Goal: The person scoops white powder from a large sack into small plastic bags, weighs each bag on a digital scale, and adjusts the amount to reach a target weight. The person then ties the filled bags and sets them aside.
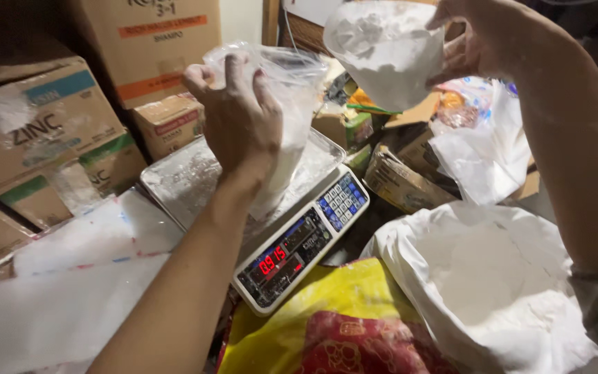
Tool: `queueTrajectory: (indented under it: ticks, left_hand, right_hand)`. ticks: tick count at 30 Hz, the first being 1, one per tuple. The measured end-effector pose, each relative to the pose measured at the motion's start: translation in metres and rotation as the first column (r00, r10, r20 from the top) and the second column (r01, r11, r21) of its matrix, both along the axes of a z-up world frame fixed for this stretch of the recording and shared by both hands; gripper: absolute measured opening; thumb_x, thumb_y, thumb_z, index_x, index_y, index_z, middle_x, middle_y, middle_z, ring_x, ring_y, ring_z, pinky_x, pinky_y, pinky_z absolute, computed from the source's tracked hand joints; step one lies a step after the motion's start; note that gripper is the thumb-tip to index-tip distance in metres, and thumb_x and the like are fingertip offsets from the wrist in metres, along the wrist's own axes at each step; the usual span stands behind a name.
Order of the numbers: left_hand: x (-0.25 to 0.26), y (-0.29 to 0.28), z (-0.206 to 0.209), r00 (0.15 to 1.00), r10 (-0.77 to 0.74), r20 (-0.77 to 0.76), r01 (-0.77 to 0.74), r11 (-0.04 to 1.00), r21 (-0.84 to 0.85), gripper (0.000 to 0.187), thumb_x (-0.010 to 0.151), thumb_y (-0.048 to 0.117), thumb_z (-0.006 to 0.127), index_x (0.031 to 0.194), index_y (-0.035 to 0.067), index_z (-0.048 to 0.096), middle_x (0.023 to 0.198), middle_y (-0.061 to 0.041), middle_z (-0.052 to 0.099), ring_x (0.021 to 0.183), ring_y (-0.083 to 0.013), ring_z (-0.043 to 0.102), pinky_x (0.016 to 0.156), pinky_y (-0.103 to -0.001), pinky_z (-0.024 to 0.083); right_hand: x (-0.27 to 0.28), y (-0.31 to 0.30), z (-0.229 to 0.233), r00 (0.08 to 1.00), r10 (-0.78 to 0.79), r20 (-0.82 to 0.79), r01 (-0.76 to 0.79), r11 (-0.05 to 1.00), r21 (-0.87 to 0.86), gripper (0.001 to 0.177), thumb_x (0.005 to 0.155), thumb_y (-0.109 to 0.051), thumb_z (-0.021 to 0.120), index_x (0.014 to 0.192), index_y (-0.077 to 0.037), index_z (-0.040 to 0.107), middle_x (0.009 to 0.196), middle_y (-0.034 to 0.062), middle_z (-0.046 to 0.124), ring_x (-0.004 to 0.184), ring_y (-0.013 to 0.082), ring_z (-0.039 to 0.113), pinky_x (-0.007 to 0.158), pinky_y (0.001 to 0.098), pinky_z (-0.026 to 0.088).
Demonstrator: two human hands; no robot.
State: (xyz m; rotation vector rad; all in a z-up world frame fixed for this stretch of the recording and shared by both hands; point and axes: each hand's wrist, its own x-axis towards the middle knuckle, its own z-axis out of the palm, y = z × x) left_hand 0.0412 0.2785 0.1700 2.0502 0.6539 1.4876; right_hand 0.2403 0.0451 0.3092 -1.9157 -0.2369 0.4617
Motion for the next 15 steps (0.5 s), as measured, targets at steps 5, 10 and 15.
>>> queueTrajectory:
  ticks: [5, 10, 15]
  left_hand:
    - [0.01, 0.048, 0.028, 0.977, -0.048, -0.209, 0.004, 0.979, -0.205, 0.031, 0.101, 0.038, 0.056, 0.115, 0.016, 0.071, 0.118, -0.025, 0.052, 0.093, -0.04, 0.065, 0.08, -0.051, 0.054]
    - [0.026, 0.075, 0.048, 0.882, -0.402, -0.246, 0.236, 0.829, -0.507, 0.018, 0.091, 0.014, 0.058, 0.1, 0.007, 0.072, 0.075, -0.01, 0.075, 0.078, -0.0264, 0.073, 0.064, -0.037, 0.06]
    - [0.031, 0.08, 0.053, 0.768, -0.635, -0.08, 0.419, 0.593, -0.687, 0.019, 0.08, -0.005, 0.057, 0.094, -0.004, 0.071, 0.079, -0.009, 0.074, 0.059, -0.0158, 0.076, 0.051, -0.028, 0.061]
  right_hand:
    - [0.011, 0.046, 0.023, 0.973, 0.053, 0.225, -0.027, 0.993, -0.118, 0.072, 0.092, -0.051, 0.063, 0.146, -0.004, 0.054, 0.148, 0.0368, 0.044, 0.121, 0.0436, 0.06, 0.096, 0.0579, 0.054]
    - [0.02, 0.091, 0.024, 0.883, 0.09, 0.461, 0.119, 0.907, -0.404, 0.062, 0.083, -0.039, 0.073, 0.137, -0.012, 0.058, 0.123, 0.0112, 0.06, 0.093, 0.0232, 0.073, 0.071, 0.0644, 0.049]
    - [0.031, 0.135, 0.006, 0.601, 0.381, 0.703, -0.12, 0.912, -0.391, 0.053, 0.081, -0.042, 0.081, 0.119, -0.006, 0.073, 0.099, 0.0105, 0.075, 0.079, 0.0229, 0.073, 0.068, 0.0339, 0.063]
